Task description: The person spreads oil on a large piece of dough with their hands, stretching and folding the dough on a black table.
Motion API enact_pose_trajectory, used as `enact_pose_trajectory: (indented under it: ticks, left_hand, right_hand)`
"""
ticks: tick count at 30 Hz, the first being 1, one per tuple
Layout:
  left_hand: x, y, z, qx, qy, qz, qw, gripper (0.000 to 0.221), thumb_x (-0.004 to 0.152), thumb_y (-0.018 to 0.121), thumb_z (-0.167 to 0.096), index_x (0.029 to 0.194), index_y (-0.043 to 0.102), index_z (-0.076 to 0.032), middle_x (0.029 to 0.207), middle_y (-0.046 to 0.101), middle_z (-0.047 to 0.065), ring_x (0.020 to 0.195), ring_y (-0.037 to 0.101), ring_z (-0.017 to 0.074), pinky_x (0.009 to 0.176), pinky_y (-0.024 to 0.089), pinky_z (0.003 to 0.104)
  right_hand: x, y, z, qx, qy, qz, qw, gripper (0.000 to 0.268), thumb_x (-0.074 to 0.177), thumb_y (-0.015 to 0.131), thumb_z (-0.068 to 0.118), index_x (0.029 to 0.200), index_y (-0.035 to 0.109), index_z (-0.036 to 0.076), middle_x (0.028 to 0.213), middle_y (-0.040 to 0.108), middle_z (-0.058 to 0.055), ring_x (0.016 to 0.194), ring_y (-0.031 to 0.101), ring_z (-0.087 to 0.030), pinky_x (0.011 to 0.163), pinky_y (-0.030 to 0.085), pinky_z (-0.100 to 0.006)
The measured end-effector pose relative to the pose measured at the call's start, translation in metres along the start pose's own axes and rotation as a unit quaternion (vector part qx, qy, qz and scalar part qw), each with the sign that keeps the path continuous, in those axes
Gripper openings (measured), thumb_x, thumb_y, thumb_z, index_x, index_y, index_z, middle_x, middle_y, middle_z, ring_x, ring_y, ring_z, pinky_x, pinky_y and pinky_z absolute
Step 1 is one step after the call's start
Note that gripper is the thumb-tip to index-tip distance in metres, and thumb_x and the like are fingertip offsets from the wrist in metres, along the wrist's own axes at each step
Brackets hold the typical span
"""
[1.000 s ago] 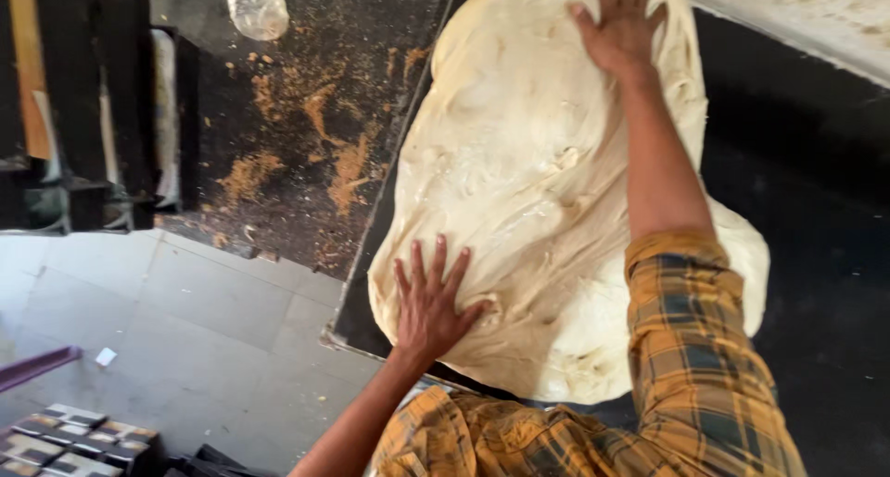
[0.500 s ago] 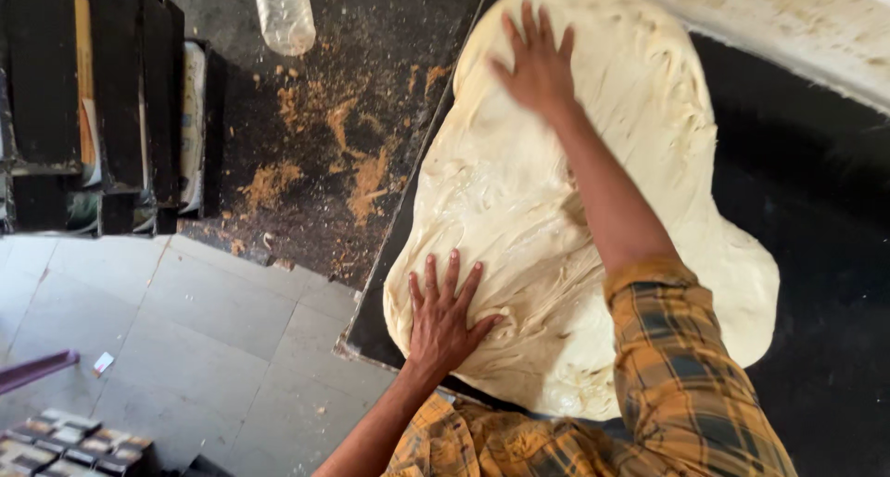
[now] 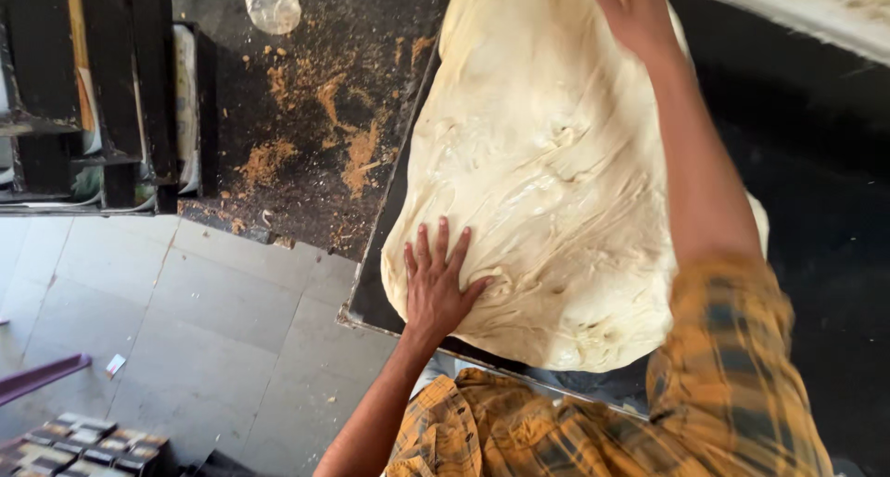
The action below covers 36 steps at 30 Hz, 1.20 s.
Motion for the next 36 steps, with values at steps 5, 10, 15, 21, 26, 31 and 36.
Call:
enact_pose_trajectory:
  ticks: [5,10,15,21,26,31,36]
  left_hand:
    - [0.006,0.0,0.002,0.007,0.016,0.023,1.0,0.087,0.089,0.067,-0.06,0.158,0.038,-0.017,0.167,0.02,0.022,0.152,0.012,0.0521,0.118,0.011,0.069]
    - [0.006,0.003,-0.003,0.009,0.018,0.038,0.999,0.09,0.09,0.071,-0.053,0.16,0.036,-0.01,0.166,0.015,0.029,0.152,0.009,0.0561,0.117,0.01,0.07]
    - [-0.009,0.035,-0.096,-0.041,0.209,0.065,0.975,0.089,0.088,0.069,-0.058,0.158,0.039,-0.012,0.168,0.021,0.024,0.154,0.02,0.0511,0.122,0.015,0.068]
    - [-0.027,0.086,-0.149,0.03,0.306,0.124,0.943,0.086,0.092,0.056,-0.066,0.158,0.038,-0.014,0.164,0.025,0.024,0.151,0.018,0.0513,0.117,0.013,0.072]
    - [-0.036,0.09,-0.14,0.012,0.281,0.163,0.946,0.082,0.092,0.058,-0.061,0.159,0.038,-0.017,0.166,0.025,0.022,0.153,0.016,0.0483,0.12,0.013,0.068]
    - [-0.038,0.08,-0.144,-0.018,0.246,0.185,0.951,0.078,0.093,0.063,-0.056,0.156,0.042,-0.016,0.166,0.026,0.02,0.154,0.016,0.0463,0.121,0.013,0.064]
    - [-0.024,0.08,-0.156,-0.036,0.13,0.276,0.952,0.067,0.097,0.062,-0.056,0.152,0.05,-0.019,0.168,0.034,0.013,0.158,0.027,0.036,0.133,0.018,0.057]
  right_hand:
    - [-0.273,-0.009,0.076,-0.197,0.123,0.078,0.97,0.069,0.099,0.062,0.039,0.158,0.046,0.007,0.161,0.044,-0.021,0.149,0.041,-0.039,0.121,0.034,-0.05]
    - [-0.404,0.011,0.164,-0.306,0.205,0.059,0.928,0.082,0.097,0.063,0.048,0.16,0.034,0.005,0.168,0.027,-0.023,0.155,0.024,-0.046,0.12,0.019,-0.069]
    - [-0.382,0.037,0.165,-0.276,0.208,-0.018,0.938,0.081,0.097,0.061,0.046,0.163,0.034,0.007,0.168,0.028,-0.021,0.155,0.024,-0.046,0.12,0.017,-0.072]
    - [-0.295,0.04,0.096,-0.346,0.217,-0.003,0.913,0.08,0.103,0.044,0.065,0.164,0.034,0.016,0.171,0.024,-0.015,0.158,0.011,-0.042,0.118,0.002,-0.076]
    - [-0.251,0.002,0.039,-0.342,0.298,0.038,0.891,0.082,0.101,0.033,0.071,0.162,0.034,0.017,0.172,0.016,-0.011,0.159,0.004,-0.037,0.12,-0.004,-0.072]
    - [-0.206,-0.037,-0.015,-0.283,0.357,0.061,0.888,0.085,0.1,0.023,0.074,0.164,0.029,0.018,0.175,0.009,-0.005,0.16,-0.001,-0.031,0.124,-0.004,-0.067]
    - [-0.199,-0.118,-0.033,-0.056,0.389,0.153,0.907,0.075,0.096,0.055,0.062,0.152,0.053,0.013,0.153,0.049,-0.016,0.14,0.04,-0.038,0.112,0.032,-0.054]
Point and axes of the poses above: each hand's wrist, its own x-axis towards the middle knuckle, its own y-axis out of the palm, z = x × y, the point moved 2 cm from there along x, towards the middle knuckle
